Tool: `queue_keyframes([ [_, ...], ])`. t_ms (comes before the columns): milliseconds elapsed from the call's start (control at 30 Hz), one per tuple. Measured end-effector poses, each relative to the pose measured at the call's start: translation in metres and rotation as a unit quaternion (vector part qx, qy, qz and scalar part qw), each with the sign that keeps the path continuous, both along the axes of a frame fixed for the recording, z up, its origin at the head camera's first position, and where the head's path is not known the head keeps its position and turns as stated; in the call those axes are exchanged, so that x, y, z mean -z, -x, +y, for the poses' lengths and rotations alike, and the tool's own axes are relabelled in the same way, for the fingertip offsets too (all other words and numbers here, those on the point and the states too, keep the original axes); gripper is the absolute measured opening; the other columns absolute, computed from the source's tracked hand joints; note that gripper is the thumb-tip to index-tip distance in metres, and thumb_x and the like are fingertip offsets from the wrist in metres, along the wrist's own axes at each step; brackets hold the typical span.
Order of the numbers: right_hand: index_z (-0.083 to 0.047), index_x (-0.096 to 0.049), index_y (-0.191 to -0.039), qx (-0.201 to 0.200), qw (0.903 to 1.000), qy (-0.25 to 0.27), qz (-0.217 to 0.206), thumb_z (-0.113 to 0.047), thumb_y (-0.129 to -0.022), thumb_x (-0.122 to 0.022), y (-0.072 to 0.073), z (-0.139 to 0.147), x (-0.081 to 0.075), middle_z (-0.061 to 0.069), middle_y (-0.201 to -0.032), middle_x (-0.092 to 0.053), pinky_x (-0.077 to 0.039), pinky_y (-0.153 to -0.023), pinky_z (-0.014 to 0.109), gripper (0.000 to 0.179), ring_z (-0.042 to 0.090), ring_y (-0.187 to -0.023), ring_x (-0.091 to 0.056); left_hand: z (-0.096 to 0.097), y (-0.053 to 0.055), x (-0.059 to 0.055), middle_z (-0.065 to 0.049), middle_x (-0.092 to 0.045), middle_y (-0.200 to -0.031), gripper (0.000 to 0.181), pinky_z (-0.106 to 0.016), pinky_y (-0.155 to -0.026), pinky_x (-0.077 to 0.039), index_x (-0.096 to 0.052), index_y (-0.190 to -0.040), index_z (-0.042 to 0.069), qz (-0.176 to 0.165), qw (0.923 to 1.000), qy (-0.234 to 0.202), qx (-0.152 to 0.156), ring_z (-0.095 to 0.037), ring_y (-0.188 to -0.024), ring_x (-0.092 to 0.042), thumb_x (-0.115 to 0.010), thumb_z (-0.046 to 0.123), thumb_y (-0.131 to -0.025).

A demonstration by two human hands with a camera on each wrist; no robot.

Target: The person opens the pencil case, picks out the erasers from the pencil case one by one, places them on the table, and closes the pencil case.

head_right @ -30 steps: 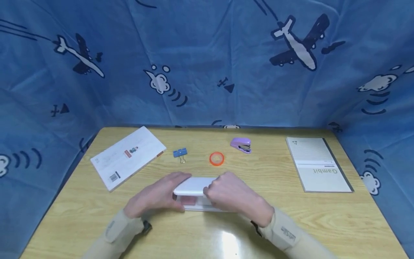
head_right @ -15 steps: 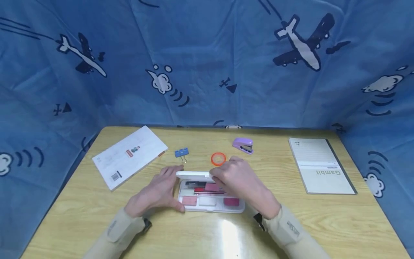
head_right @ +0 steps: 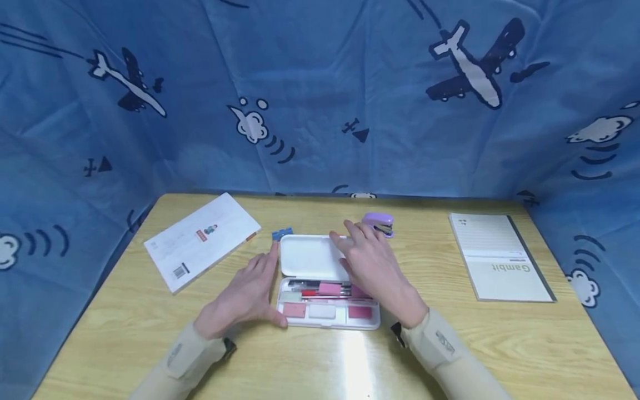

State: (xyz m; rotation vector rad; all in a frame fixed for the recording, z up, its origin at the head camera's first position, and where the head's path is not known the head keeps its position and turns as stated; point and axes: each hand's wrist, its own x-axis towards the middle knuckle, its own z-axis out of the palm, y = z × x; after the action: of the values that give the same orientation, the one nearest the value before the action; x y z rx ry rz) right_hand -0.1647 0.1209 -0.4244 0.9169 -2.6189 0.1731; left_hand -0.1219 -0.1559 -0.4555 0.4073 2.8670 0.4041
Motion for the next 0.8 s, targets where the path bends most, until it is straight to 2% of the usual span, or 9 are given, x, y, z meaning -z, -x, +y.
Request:
queue_keyframes([
  [100,-0.018,-0.060,-0.142,0.016,0.9994,-0.007,-0.029,-0.026,-0.083,-0.085,0.001,0.001,0.004,0.024,-0.154,-0.046,-0.045,-0.104,0.065,0.064,0.045,-0.139,-0.046,0.001,-0.001,0.000,-0.021,-0.026,-0.166,0.166,-0.060,-0.121,-0.031,0.013,-0.163,0.014,0.010,0.9999,0.006,0.005,-0.042,-0.153,-0.024,-0.093,0.067,-0.047],
  [200,-0.019,-0.057,-0.145,0.025,0.9985,-0.008,-0.047,-0.030,-0.085,-0.082,0.001,0.001,0.008,0.024,-0.159,-0.038,-0.038,-0.110,0.068,0.066,0.045,-0.145,-0.038,0.002,-0.001,-0.001,-0.020,-0.025,-0.166,0.159,-0.061,-0.119,-0.033,0.006,-0.165,0.024,0.011,0.9997,0.013,0.015,-0.043,-0.153,-0.025,-0.092,0.067,-0.047],
  [300,-0.018,-0.056,-0.146,0.028,0.9984,-0.006,-0.049,-0.033,-0.087,-0.081,0.000,0.000,0.009,0.023,-0.160,-0.037,-0.035,-0.111,0.069,0.066,0.044,-0.146,-0.036,0.002,-0.001,0.000,-0.020,-0.024,-0.167,0.149,-0.061,-0.119,-0.032,-0.005,-0.165,0.032,0.001,0.9997,0.013,0.019,-0.044,-0.153,-0.024,-0.092,0.065,-0.049],
  [400,-0.016,-0.059,-0.143,0.018,0.9991,0.006,-0.039,-0.034,-0.085,-0.082,-0.004,-0.005,0.006,0.021,-0.157,-0.044,-0.036,-0.111,0.067,0.065,0.042,-0.143,-0.040,0.001,-0.001,0.000,-0.019,-0.024,-0.167,0.143,-0.062,-0.120,-0.031,-0.012,-0.164,0.034,-0.012,0.9998,0.006,0.017,-0.044,-0.153,-0.022,-0.093,0.064,-0.050],
  [500,-0.014,-0.069,-0.129,-0.014,0.9992,0.015,-0.034,-0.030,-0.084,-0.083,-0.011,-0.018,-0.001,0.015,-0.140,-0.062,-0.046,-0.104,0.058,0.050,0.036,-0.129,-0.055,0.000,0.000,0.000,-0.020,-0.025,-0.167,0.143,-0.063,-0.119,-0.032,-0.011,-0.164,0.033,-0.012,0.9997,0.007,0.021,-0.045,-0.153,-0.023,-0.093,0.064,-0.051],
  [600,-0.016,-0.078,-0.105,-0.060,0.9972,-0.008,-0.043,-0.025,-0.082,-0.084,-0.018,-0.036,-0.004,0.005,-0.108,-0.075,-0.055,-0.083,0.040,0.026,0.026,-0.099,-0.065,0.000,0.000,0.000,-0.021,-0.027,-0.165,0.143,-0.063,-0.118,-0.034,-0.010,-0.164,0.033,-0.005,0.9996,0.010,0.027,-0.045,-0.152,-0.025,-0.091,0.066,-0.051],
  [700,-0.019,-0.079,-0.088,-0.095,0.9914,-0.054,-0.072,-0.024,-0.081,-0.084,-0.022,-0.057,0.001,-0.004,-0.084,-0.072,-0.050,-0.065,0.029,0.010,0.017,-0.076,-0.059,-0.002,0.001,0.000,-0.021,-0.030,-0.164,0.143,-0.062,-0.117,-0.035,-0.010,-0.164,0.033,0.001,0.9994,0.014,0.031,-0.044,-0.151,-0.027,-0.090,0.067,-0.051],
  [800,-0.021,-0.078,-0.080,-0.102,0.9861,-0.083,-0.100,-0.025,-0.080,-0.084,-0.025,-0.072,0.008,-0.006,-0.076,-0.068,-0.044,-0.058,0.025,0.007,0.014,-0.068,-0.053,-0.002,0.002,-0.001,-0.020,-0.031,-0.164,0.143,-0.062,-0.117,-0.035,-0.010,-0.164,0.032,0.001,0.9993,0.016,0.034,-0.044,-0.151,-0.027,-0.090,0.067,-0.052],
])
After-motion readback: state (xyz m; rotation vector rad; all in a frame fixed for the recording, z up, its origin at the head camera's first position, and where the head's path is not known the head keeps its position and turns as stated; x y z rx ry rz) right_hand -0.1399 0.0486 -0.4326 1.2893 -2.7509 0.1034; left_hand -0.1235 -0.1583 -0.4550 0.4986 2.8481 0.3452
